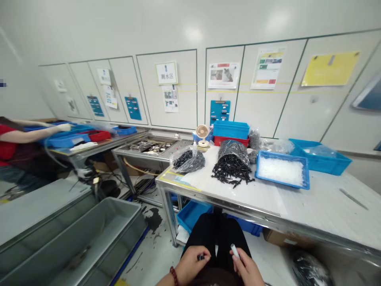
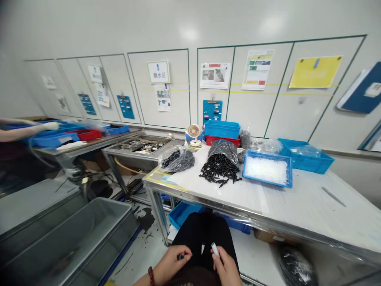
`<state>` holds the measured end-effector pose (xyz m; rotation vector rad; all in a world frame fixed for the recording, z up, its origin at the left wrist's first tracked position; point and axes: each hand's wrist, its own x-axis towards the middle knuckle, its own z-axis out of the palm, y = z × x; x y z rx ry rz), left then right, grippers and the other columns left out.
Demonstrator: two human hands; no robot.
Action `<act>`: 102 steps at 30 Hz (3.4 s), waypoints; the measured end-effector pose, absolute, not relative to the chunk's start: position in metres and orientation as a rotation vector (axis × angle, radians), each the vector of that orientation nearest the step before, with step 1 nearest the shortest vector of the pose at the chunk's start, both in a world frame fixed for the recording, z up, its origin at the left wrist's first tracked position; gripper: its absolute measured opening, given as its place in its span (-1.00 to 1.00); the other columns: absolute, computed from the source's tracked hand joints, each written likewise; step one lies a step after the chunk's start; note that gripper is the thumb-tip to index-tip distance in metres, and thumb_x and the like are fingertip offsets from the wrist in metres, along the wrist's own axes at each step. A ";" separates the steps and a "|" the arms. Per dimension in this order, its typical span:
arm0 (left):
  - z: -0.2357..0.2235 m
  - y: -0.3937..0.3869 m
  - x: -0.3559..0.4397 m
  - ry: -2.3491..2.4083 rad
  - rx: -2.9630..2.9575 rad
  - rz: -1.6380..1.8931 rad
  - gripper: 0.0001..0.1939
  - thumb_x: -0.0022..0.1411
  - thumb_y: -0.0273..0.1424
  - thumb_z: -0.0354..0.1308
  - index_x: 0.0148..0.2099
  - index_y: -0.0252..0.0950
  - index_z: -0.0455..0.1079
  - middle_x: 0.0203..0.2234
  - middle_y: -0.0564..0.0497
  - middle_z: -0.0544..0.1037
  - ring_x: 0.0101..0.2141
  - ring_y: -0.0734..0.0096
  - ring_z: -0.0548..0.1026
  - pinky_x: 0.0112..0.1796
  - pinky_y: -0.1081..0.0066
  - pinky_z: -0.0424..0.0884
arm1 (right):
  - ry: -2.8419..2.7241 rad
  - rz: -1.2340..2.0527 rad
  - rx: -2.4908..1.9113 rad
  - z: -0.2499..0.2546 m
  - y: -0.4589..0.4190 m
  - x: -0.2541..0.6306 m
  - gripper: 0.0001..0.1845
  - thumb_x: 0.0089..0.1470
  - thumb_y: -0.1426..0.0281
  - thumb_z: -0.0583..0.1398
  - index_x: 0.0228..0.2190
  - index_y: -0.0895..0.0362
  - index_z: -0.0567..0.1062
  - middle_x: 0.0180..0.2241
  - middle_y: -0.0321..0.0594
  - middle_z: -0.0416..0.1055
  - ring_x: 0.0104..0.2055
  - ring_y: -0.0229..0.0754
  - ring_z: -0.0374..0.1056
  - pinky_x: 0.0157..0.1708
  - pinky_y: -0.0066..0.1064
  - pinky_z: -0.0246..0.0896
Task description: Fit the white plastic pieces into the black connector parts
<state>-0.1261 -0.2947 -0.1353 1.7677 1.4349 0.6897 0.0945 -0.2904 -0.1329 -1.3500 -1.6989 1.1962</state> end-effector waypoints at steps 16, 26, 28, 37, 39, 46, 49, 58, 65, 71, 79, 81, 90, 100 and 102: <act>-0.004 -0.097 -0.083 1.423 2.360 0.777 -0.75 0.27 -0.42 -0.10 -0.12 -0.28 0.38 -0.22 -0.04 0.47 -0.19 0.38 0.41 -0.13 0.44 0.31 | -1.911 0.562 -1.428 0.012 -0.166 0.165 -0.59 0.09 0.12 -0.02 -0.18 0.07 0.43 -0.29 -0.14 0.44 -0.27 -0.08 0.35 -0.27 -0.36 0.23; -0.004 -0.023 -0.053 1.528 2.543 0.318 -0.91 0.15 -0.46 0.08 -0.32 -0.37 0.38 -0.36 -0.11 0.47 -0.31 0.22 0.45 -0.26 0.36 0.34 | -2.254 0.240 -1.413 0.024 -0.029 0.128 -0.69 0.14 0.33 -0.08 -0.22 0.10 0.40 -0.29 -0.21 0.43 -0.25 -0.17 0.34 -0.31 -0.41 0.14; 0.001 -0.016 -0.053 1.515 2.547 0.343 -0.89 0.20 -0.44 0.04 -0.24 -0.35 0.35 -0.33 -0.08 0.45 -0.29 0.27 0.44 -0.25 0.39 0.33 | -2.252 0.232 -1.435 0.014 -0.021 0.127 -0.70 0.15 0.33 -0.09 -0.25 0.10 0.40 -0.32 -0.22 0.43 -0.28 -0.19 0.34 -0.34 -0.43 0.11; 0.002 0.006 -0.048 1.293 2.302 0.616 -0.91 0.27 -0.47 -0.09 -0.23 -0.28 0.23 -0.41 0.08 0.46 -0.36 0.44 0.42 -0.31 0.50 0.28 | -2.286 0.162 -1.584 -0.009 -0.018 0.128 -0.77 0.13 0.34 -0.04 -0.32 0.09 0.39 -0.36 -0.23 0.44 -0.32 -0.17 0.35 -0.43 -0.45 0.02; -0.003 0.007 -0.052 1.249 2.317 0.660 -0.89 0.27 -0.47 -0.10 -0.24 -0.27 0.25 -0.41 0.08 0.45 -0.37 0.46 0.41 -0.30 0.51 0.28 | -2.285 0.176 -1.600 -0.010 -0.019 0.126 -0.76 0.14 0.34 -0.06 -0.35 0.09 0.38 -0.38 -0.25 0.43 -0.35 -0.19 0.35 -0.46 -0.46 0.01; -0.016 0.004 -0.045 1.257 2.585 0.468 -0.80 0.17 -0.28 0.11 -0.20 -0.29 0.34 -0.33 0.00 0.45 -0.28 0.31 0.42 -0.27 0.43 0.32 | -2.102 0.254 -1.587 -0.010 -0.020 0.127 -0.68 0.15 0.30 -0.09 -0.14 0.09 0.34 -0.28 -0.20 0.45 -0.27 -0.13 0.37 -0.36 -0.41 0.13; -0.019 0.002 -0.036 1.278 2.674 0.359 -0.77 0.15 -0.27 0.13 -0.20 -0.30 0.34 -0.36 -0.03 0.44 -0.31 0.26 0.43 -0.30 0.41 0.33 | -2.032 0.281 -1.564 -0.011 -0.019 0.129 -0.64 0.16 0.29 -0.10 -0.08 0.07 0.32 -0.23 -0.20 0.45 -0.23 -0.12 0.38 -0.33 -0.39 0.17; -0.014 0.000 -0.041 1.315 2.646 0.397 -0.86 0.19 -0.47 -0.01 -0.21 -0.27 0.34 -0.36 0.00 0.42 -0.31 0.36 0.41 -0.26 0.47 0.32 | -1.983 0.313 -1.524 -0.010 -0.018 0.130 -0.66 0.16 0.28 -0.12 -0.18 0.09 0.36 -0.32 -0.20 0.45 -0.27 -0.13 0.37 -0.33 -0.40 0.18; -0.017 0.000 -0.045 1.170 2.685 0.377 -0.82 0.20 -0.37 0.06 -0.13 -0.23 0.35 -0.34 0.02 0.42 -0.29 0.35 0.41 -0.28 0.47 0.31 | -2.019 0.350 -1.517 -0.009 -0.021 0.130 -0.68 0.16 0.27 -0.12 -0.28 0.10 0.35 -0.37 -0.21 0.42 -0.33 -0.16 0.34 -0.37 -0.42 0.14; -0.018 -0.004 -0.042 1.118 2.748 0.331 -0.92 0.21 -0.45 0.02 -0.25 -0.31 0.32 -0.35 -0.01 0.39 -0.32 0.33 0.40 -0.30 0.45 0.32 | -2.035 0.349 -1.501 -0.009 -0.021 0.131 -0.70 0.15 0.28 -0.12 -0.32 0.09 0.34 -0.41 -0.23 0.40 -0.37 -0.19 0.31 -0.40 -0.44 0.10; -0.003 0.001 -0.060 1.142 2.169 0.874 -0.85 0.28 -0.39 -0.10 -0.21 -0.30 0.28 -0.46 0.06 0.45 -0.43 0.45 0.40 -0.32 0.49 0.31 | -2.082 0.353 -1.542 -0.002 -0.028 0.132 -0.70 0.13 0.24 -0.13 -0.51 0.07 0.23 -0.59 -0.33 0.26 -0.53 -0.24 0.19 -0.52 -0.47 -0.07; -0.001 0.002 -0.061 1.077 2.137 0.974 -0.83 0.26 -0.35 -0.06 -0.25 -0.30 0.32 -0.42 0.04 0.46 -0.38 0.42 0.41 -0.29 0.47 0.31 | -2.093 0.345 -1.547 -0.002 -0.028 0.132 -0.69 0.13 0.21 -0.12 -0.55 0.08 0.19 -0.60 -0.33 0.23 -0.54 -0.25 0.16 -0.52 -0.47 -0.09; 0.000 -0.001 -0.060 1.004 1.900 1.085 -0.84 0.17 -0.35 0.04 -0.26 -0.33 0.34 -0.43 0.05 0.44 -0.60 0.56 0.33 -0.54 0.55 0.28 | -2.137 0.304 -1.613 0.001 -0.030 0.132 -0.70 0.09 0.25 -0.09 -0.60 0.09 0.15 -0.64 -0.34 0.22 -0.56 -0.27 0.14 -0.55 -0.47 -0.18; -0.002 -0.001 -0.062 0.890 2.278 1.089 -0.80 0.25 -0.34 0.00 -0.30 -0.34 0.38 -0.45 0.00 0.49 -0.45 0.46 0.43 -0.34 0.50 0.35 | -2.258 0.143 -1.702 0.004 -0.032 0.128 -0.78 0.06 0.35 0.00 -0.58 0.10 0.27 -0.59 -0.32 0.35 -0.52 -0.28 0.24 -0.54 -0.46 -0.23; -0.002 0.000 -0.062 0.851 2.376 1.087 -0.78 0.27 -0.35 -0.03 -0.31 -0.34 0.39 -0.42 -0.02 0.50 -0.37 0.42 0.44 -0.29 0.48 0.35 | -2.281 0.117 -1.719 0.005 -0.033 0.127 -0.79 0.06 0.35 0.02 -0.57 0.11 0.30 -0.58 -0.32 0.37 -0.51 -0.29 0.25 -0.55 -0.46 -0.24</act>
